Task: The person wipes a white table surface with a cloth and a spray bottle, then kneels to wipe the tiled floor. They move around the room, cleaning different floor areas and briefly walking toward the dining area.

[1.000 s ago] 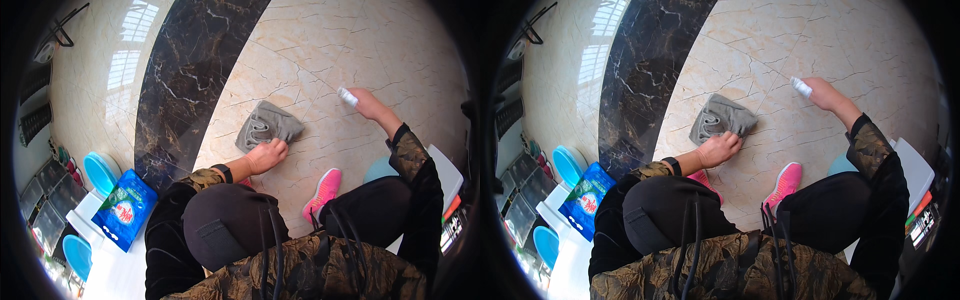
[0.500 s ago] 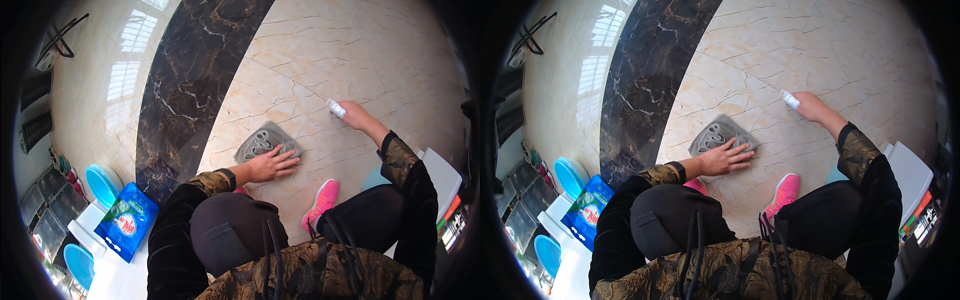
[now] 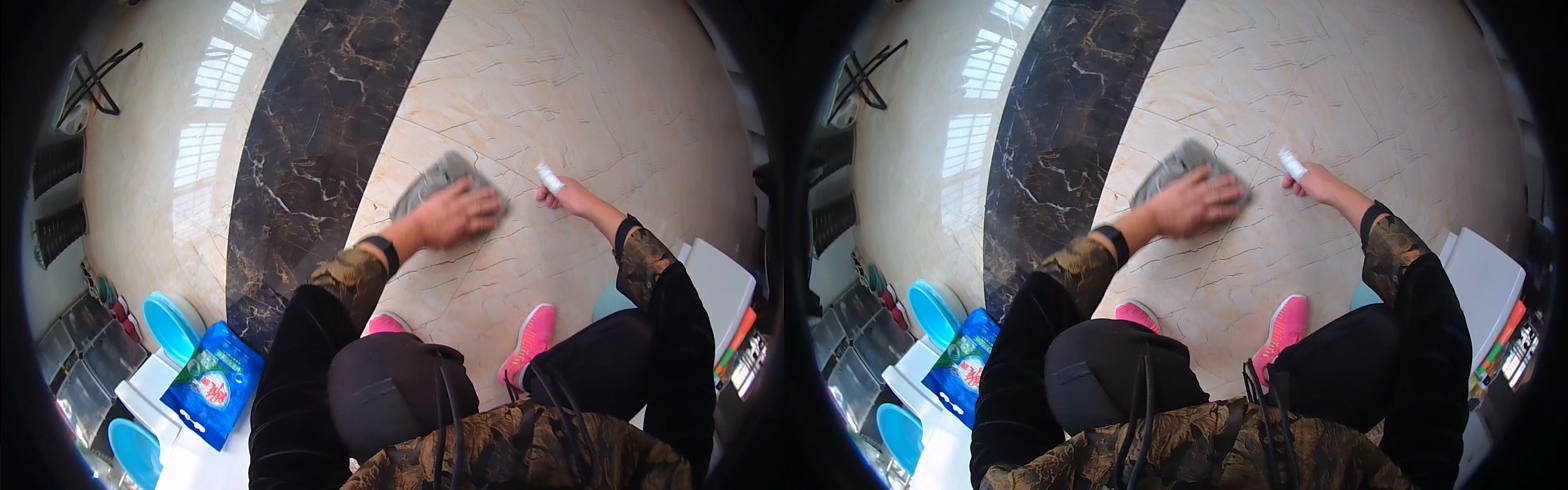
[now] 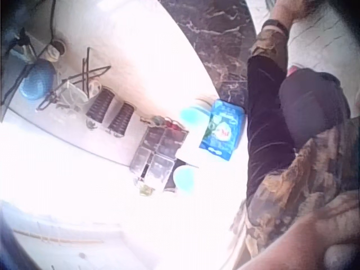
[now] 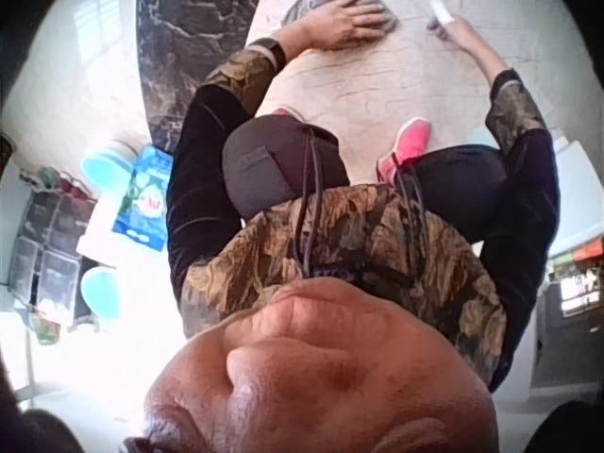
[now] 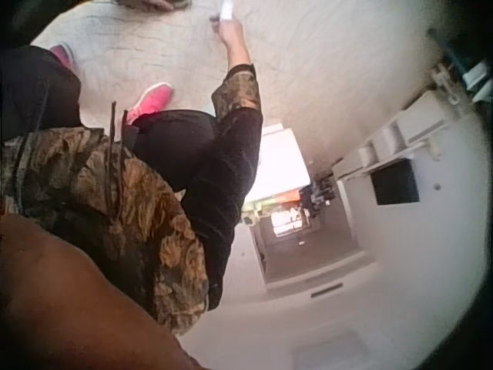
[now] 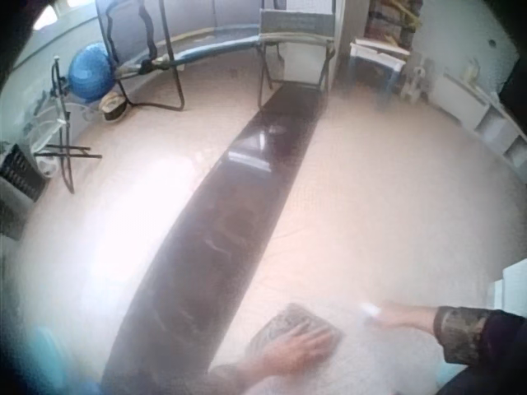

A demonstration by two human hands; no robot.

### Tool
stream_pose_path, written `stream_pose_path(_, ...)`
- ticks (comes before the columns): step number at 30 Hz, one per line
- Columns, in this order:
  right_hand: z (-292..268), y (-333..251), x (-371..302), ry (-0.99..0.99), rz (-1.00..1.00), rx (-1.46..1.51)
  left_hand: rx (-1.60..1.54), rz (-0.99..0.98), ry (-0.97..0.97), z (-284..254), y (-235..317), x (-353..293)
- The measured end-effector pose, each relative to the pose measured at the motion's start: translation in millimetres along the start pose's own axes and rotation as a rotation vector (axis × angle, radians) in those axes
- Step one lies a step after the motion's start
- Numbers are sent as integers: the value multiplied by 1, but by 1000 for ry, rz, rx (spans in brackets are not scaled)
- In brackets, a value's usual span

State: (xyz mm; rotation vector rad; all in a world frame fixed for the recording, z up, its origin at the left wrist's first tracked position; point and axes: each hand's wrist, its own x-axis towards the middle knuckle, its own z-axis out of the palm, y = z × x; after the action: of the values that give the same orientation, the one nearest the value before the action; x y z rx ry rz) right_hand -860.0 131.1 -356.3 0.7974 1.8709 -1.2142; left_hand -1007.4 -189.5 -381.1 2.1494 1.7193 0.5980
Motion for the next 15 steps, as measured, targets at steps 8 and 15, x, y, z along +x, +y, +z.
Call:
stream_pose_path(8, -10, 3, -18, 59, -93, 82, 353, -913, 244, -93, -128, -90)
stream_pose_path(15, -13, 0, -29, 158, -167, -121, 343, -1662, 364, -72, -91, -253)
